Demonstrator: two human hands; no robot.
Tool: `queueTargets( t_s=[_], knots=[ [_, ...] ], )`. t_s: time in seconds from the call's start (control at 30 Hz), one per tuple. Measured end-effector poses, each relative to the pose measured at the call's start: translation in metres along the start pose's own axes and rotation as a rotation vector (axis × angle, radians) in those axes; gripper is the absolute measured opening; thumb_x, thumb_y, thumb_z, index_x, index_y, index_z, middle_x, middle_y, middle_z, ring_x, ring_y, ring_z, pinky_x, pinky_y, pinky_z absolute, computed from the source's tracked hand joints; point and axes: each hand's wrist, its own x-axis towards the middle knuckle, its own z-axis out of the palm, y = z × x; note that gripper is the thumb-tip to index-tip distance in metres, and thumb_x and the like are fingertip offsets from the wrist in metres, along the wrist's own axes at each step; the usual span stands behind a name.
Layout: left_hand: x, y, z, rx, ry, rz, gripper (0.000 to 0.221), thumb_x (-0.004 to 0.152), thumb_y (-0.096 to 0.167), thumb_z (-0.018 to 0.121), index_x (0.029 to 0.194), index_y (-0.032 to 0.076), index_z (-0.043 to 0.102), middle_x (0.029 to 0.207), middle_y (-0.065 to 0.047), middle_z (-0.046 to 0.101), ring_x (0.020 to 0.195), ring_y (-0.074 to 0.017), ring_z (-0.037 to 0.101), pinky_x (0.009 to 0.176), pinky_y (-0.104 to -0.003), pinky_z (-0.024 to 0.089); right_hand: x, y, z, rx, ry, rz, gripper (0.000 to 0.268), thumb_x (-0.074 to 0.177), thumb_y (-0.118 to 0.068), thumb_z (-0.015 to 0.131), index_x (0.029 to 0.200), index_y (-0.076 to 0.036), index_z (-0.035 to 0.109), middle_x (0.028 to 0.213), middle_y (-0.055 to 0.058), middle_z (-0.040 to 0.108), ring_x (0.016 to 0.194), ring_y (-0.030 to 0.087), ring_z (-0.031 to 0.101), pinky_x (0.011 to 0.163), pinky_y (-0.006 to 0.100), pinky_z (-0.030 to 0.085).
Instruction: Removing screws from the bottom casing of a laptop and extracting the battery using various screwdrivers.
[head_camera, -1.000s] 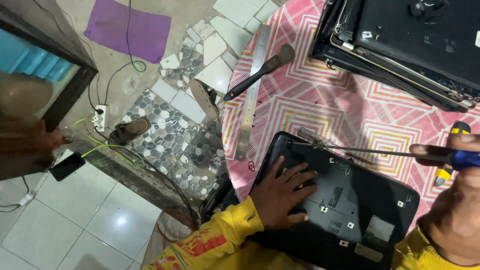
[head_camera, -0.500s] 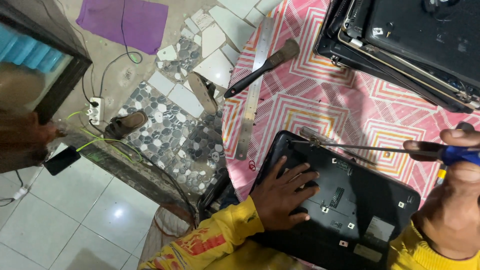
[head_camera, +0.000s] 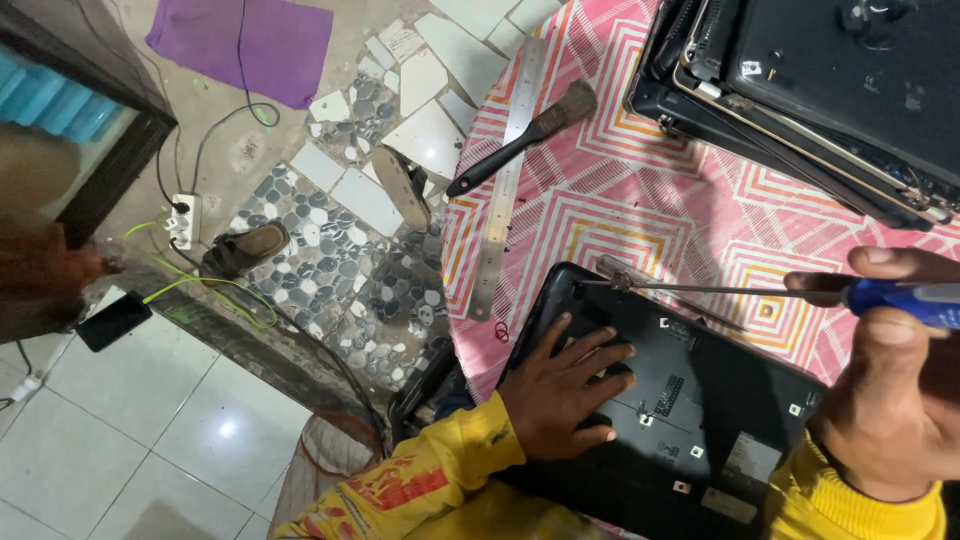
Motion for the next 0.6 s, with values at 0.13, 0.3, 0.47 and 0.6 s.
queueTargets(
  t_s=[0.13,0.3,0.47,0.6],
  knots=[
    [-0.001,0.001,0.000,0.023,-0.014,-0.010,0.060,0.083,0.042,0.066,0.134,0.012,0.054,0.153,-0.010,0.045,0.151,-0.0327,0.031,0.123,-0.064,0.009,0.018,-0.021,0.014,0.005,0.059,0.025,0.028,0.121,-0.005,0.046,0.127,0.022,0.040,0.131,0.039,0.045,0.123,0.049,0.054,0.098,0.055,0.067],
    [-0.002,-0.001,0.001,0.083,0.025,0.031,0.060,0.083,0.043,0.065,0.134,0.012,0.058,0.152,-0.009,0.046,0.149,-0.0325,0.034,0.123,-0.064,0.011,0.019,-0.020,0.013,-0.070,0.044,-0.157,0.050,0.105,0.008,0.063,0.142,0.009,0.029,0.113,0.045,0.054,0.097,0.051,0.062,0.101,0.062,0.059],
    [-0.003,0.000,-0.003,0.045,0.056,0.050,0.055,0.087,0.044,0.059,0.131,0.011,0.057,0.150,-0.011,0.048,0.148,-0.0352,0.037,0.122,-0.065,0.012,0.002,-0.068,0.017,-0.121,0.152,0.121,0.028,0.104,-0.005,0.067,0.107,0.011,0.043,0.100,0.029,0.060,0.090,0.033,0.067,0.081,0.036,0.054],
    [-0.002,0.000,-0.003,0.060,0.041,0.056,0.055,0.085,0.042,0.061,0.131,0.011,0.058,0.150,-0.011,0.049,0.147,-0.0354,0.037,0.122,-0.065,0.012,-0.004,-0.107,-0.004,-0.407,-0.059,0.365,0.026,0.095,-0.012,0.066,0.099,0.013,0.062,0.100,0.022,0.071,0.069,0.019,0.061,0.070,0.025,0.043]
  ],
)
